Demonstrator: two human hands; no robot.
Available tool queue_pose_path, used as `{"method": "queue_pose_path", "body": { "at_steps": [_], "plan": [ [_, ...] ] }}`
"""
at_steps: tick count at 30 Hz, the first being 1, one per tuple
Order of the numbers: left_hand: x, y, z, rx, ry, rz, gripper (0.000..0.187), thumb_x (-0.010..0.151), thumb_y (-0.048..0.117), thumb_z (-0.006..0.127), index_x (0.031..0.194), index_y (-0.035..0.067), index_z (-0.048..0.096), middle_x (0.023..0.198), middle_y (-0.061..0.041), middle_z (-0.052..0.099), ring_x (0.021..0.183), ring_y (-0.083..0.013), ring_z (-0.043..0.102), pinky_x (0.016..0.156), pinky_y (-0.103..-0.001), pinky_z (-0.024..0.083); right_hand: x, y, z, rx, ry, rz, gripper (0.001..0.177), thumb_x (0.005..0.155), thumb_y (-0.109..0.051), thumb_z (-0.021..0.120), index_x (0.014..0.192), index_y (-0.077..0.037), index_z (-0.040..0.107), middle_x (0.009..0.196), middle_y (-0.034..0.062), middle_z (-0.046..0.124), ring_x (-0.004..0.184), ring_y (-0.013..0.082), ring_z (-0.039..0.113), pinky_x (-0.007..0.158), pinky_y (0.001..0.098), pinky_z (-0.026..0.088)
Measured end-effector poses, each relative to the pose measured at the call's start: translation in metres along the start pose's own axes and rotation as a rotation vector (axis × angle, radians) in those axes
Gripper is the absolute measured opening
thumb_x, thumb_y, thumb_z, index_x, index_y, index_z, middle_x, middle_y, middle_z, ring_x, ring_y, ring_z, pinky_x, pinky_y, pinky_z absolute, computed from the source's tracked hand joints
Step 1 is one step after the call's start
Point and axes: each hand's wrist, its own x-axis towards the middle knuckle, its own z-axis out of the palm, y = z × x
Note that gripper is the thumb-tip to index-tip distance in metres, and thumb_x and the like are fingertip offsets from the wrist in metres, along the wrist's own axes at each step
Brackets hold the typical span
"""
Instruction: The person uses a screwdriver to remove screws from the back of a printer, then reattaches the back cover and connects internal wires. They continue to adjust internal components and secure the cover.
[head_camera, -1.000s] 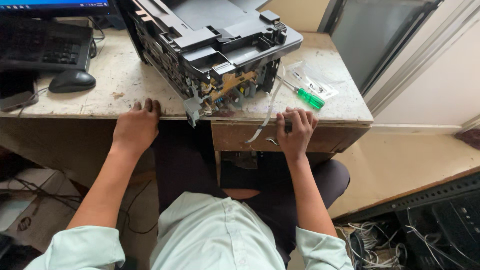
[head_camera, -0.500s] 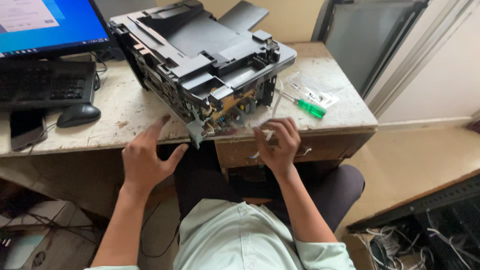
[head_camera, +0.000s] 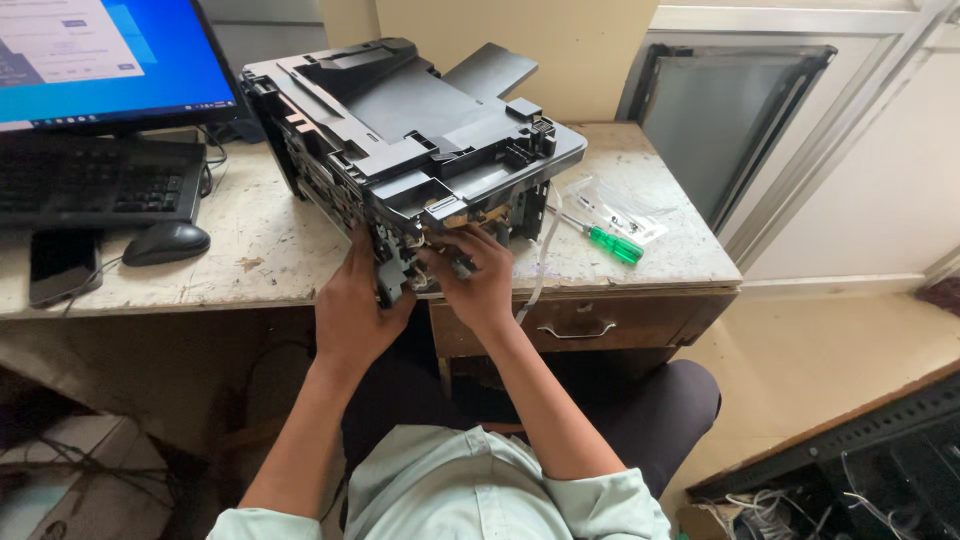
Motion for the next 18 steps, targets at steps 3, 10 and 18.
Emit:
{"method": "queue_pose_path", "body": {
  "at_steps": [3,10,18],
  "plan": [
    [-0.005,-0.014,-0.011,-0.111,-0.104,-0.124,0.097,0.074,0.018,0.079,0.156,-0.009,0.035,0.118,-0.029,0.067,0.099,-0.0432,0.071,0.082,-0.046,0.058,-0.005,-0.007,0.01,0.046,-0.041,-0.017,0.017,0.085,-0.008,0.081,0.1,-0.001,0.077,0.097,0.009,0.075,0.081,0.0171,0.074,0.07,0.0288,0.058],
    [-0.024,-0.056,-0.04,-0.15,-0.059,0.15,0.095,0.086,0.04,0.083,0.155,-0.008,0.039,0.137,-0.033,0.062,0.123,-0.0461,0.065,0.096,-0.047,0.056,-0.005,-0.025,0.036,-0.033,-0.055,-0.099,0.016,0.084,-0.013,0.085,0.095,-0.004,0.078,0.081,0.0049,0.073,0.067,0.0144,0.065,0.062,0.0272,0.05],
    [0.02,-0.138,-0.018,-0.619,0.11,-0.252,0.061,0.107,0.056,0.046,0.127,0.001,0.063,0.113,-0.011,0.075,0.095,-0.0166,0.074,0.078,-0.031,0.059,0.005,-0.027,0.027,0.039,-0.176,0.067,0.016,0.084,-0.011,0.085,0.095,-0.001,0.078,0.071,0.0046,0.072,0.057,0.008,0.061,0.052,0.0253,0.045]
  ]
}}
